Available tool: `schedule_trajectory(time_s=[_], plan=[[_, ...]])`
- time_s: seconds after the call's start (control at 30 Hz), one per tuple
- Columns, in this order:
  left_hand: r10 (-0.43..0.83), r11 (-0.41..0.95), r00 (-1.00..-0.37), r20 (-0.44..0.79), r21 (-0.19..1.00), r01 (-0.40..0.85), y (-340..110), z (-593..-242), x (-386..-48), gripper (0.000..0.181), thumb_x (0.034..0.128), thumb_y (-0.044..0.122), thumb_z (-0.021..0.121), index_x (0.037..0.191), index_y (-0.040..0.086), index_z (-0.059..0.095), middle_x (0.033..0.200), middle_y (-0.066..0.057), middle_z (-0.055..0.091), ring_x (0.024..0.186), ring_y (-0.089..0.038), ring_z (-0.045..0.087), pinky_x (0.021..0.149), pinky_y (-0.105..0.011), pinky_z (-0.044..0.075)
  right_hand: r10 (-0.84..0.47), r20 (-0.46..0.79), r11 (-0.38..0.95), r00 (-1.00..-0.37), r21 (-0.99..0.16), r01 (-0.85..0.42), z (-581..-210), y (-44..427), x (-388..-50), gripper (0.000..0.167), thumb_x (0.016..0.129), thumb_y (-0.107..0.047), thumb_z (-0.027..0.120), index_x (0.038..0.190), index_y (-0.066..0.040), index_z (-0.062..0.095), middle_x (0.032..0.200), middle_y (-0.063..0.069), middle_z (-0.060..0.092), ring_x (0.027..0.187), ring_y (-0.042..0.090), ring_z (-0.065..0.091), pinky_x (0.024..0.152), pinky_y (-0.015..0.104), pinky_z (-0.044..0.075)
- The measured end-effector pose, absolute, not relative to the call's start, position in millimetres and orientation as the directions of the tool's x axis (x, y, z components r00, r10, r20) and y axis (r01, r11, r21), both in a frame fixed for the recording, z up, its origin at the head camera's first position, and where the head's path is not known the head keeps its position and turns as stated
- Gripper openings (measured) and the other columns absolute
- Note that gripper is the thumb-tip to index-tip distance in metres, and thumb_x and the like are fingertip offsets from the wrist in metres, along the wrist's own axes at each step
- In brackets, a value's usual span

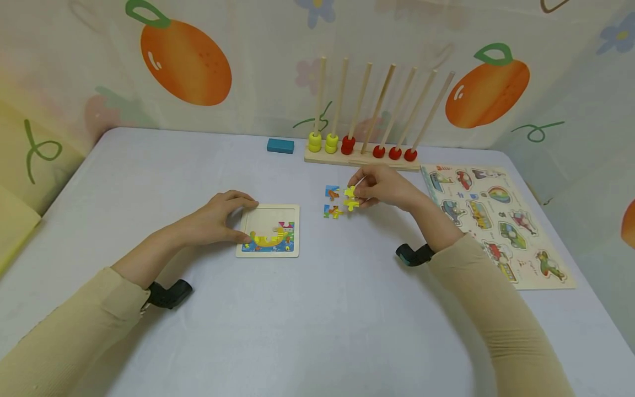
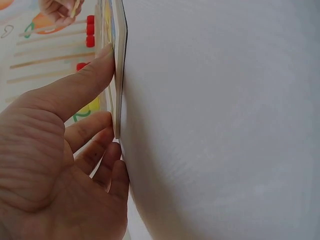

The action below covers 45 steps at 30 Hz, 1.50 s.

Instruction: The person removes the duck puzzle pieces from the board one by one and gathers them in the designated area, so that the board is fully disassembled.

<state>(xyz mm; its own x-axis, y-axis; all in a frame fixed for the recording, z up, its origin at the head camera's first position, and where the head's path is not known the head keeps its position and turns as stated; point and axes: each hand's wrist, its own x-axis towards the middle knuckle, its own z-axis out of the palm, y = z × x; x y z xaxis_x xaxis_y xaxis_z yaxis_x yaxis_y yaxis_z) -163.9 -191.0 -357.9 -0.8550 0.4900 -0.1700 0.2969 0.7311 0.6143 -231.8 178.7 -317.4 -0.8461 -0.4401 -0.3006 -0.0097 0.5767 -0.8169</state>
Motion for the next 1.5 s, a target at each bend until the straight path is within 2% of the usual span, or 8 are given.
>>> schedule_trajectory(time_s=[0.37, 0.6, 0.83, 1.03, 1.5], plan=[[0.492, 0.728, -0.855, -0.167, 0.617, 0.299, -190, -358, -163, 0.070, 0.0810, 0.022, 0.080, 0.141, 0.005, 0.050, 0.149, -0.017, 0.041, 0.141, -0.042, 0.029, 0.116, -0.064, 0.026, -0.450, -0.385, 0.657, -0.805, -0.754, -0.007, -324, 184, -228, 0.024, 0.094, -0.003, 0.061, 0.118, 0.003, 0.063, 0.092, 0.011, 0.063, 0.072, 0.016, 0.067, 0.073, 0.027, 0.061], [0.488, 0.728, -0.856, -0.173, 0.622, 0.289, -190, -356, -163, 0.070, 0.0808, 0.021, 0.080, 0.142, 0.005, 0.050, 0.150, -0.017, 0.040, 0.142, -0.042, 0.029, 0.116, -0.064, 0.026, -0.420, -0.389, 0.686, -0.820, -0.728, -0.006, -330, 184, -228, 0.022, 0.093, -0.001, 0.061, 0.114, 0.000, 0.067, 0.086, 0.009, 0.063, 0.070, 0.015, 0.065, 0.068, 0.023, 0.059], [0.484, 0.730, -0.857, -0.177, 0.622, 0.284, -189, -355, -162, 0.070, 0.0810, 0.021, 0.080, 0.142, 0.005, 0.050, 0.150, -0.017, 0.040, 0.142, -0.042, 0.028, 0.116, -0.064, 0.026, -0.395, -0.381, 0.738, -0.836, -0.674, -0.041, -335, 182, -230, 0.020, 0.091, -0.006, 0.066, 0.111, -0.002, 0.068, 0.080, 0.004, 0.066, 0.069, 0.012, 0.066, 0.067, 0.022, 0.057], [0.482, 0.736, -0.858, -0.178, 0.613, 0.287, -190, -355, -162, 0.070, 0.0806, 0.021, 0.081, 0.142, 0.005, 0.050, 0.150, -0.017, 0.040, 0.142, -0.042, 0.029, 0.115, -0.064, 0.027, -0.383, -0.379, 0.775, -0.842, -0.628, -0.070, -332, 179, -229, 0.021, 0.090, -0.009, 0.069, 0.111, -0.003, 0.068, 0.081, 0.003, 0.069, 0.068, 0.010, 0.063, 0.067, 0.021, 0.053], [0.475, 0.742, -0.861, -0.182, 0.608, 0.281, -189, -356, -162, 0.069, 0.0804, 0.021, 0.081, 0.141, 0.005, 0.051, 0.150, -0.017, 0.040, 0.141, -0.042, 0.029, 0.116, -0.064, 0.027, -0.374, -0.374, 0.788, -0.848, -0.611, -0.078, -332, 177, -228, 0.022, 0.090, -0.010, 0.070, 0.110, -0.002, 0.069, 0.078, 0.003, 0.065, 0.068, 0.012, 0.060, 0.066, 0.021, 0.048]])
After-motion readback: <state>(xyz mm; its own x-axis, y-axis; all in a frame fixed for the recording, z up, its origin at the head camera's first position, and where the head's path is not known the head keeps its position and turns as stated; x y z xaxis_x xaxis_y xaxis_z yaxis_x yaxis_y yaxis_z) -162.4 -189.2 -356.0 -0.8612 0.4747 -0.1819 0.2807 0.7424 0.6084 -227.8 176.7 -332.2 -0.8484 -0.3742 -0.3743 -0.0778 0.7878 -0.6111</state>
